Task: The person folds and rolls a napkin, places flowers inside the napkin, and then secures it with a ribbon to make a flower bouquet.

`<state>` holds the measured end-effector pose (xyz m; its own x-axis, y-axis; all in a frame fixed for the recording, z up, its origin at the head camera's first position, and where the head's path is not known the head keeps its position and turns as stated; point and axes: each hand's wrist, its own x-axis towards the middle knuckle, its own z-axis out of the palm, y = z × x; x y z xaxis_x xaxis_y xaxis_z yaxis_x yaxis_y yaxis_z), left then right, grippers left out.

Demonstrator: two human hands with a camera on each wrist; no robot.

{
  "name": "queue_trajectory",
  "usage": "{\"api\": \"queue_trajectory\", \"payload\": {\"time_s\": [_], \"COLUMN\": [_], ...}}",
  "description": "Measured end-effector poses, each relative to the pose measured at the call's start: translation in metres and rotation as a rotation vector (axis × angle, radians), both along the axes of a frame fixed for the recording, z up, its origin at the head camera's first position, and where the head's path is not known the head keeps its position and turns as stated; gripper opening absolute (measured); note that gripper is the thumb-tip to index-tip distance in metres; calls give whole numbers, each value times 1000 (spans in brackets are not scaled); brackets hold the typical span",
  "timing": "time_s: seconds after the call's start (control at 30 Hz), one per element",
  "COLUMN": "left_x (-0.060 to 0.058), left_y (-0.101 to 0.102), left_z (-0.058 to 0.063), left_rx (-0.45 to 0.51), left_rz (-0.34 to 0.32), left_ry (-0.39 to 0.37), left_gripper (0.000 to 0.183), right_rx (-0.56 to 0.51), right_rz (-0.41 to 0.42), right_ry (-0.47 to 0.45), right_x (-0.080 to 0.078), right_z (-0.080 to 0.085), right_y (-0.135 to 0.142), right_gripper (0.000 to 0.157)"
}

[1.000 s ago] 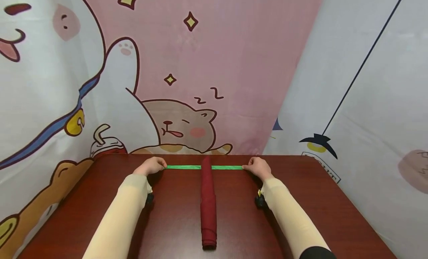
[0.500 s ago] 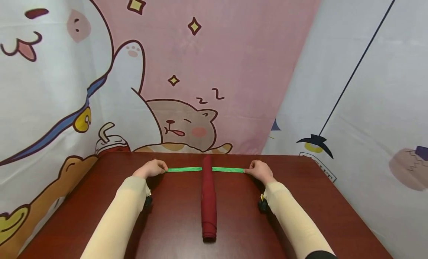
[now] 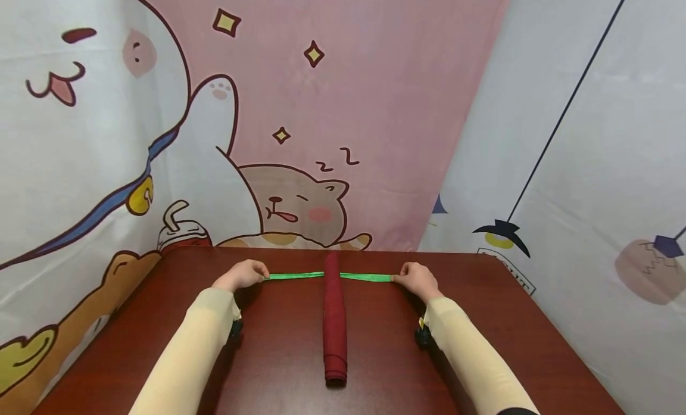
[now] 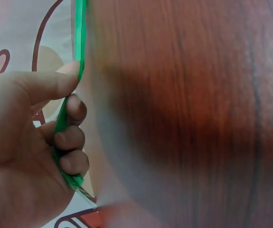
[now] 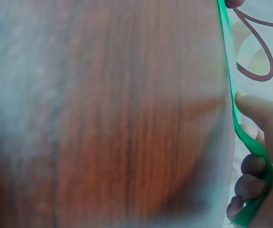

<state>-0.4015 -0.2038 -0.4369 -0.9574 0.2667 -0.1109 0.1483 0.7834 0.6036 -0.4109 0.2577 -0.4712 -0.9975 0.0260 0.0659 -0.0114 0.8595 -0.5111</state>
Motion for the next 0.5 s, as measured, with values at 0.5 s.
{"api": "queue_trajectory", "payload": {"time_s": [0.5], "left_x": [-26], "left_y": [11], "left_z": [-9], "left_rx": [-53], "left_rz": [47], "left_ry": [32], "left_gripper": [15], "right_rx": [52], "right_rz": [-87], "right_ry": [-12], "right_x": [-23], "right_z": [-4], "right_y": [-8], "right_gripper": [39]}}
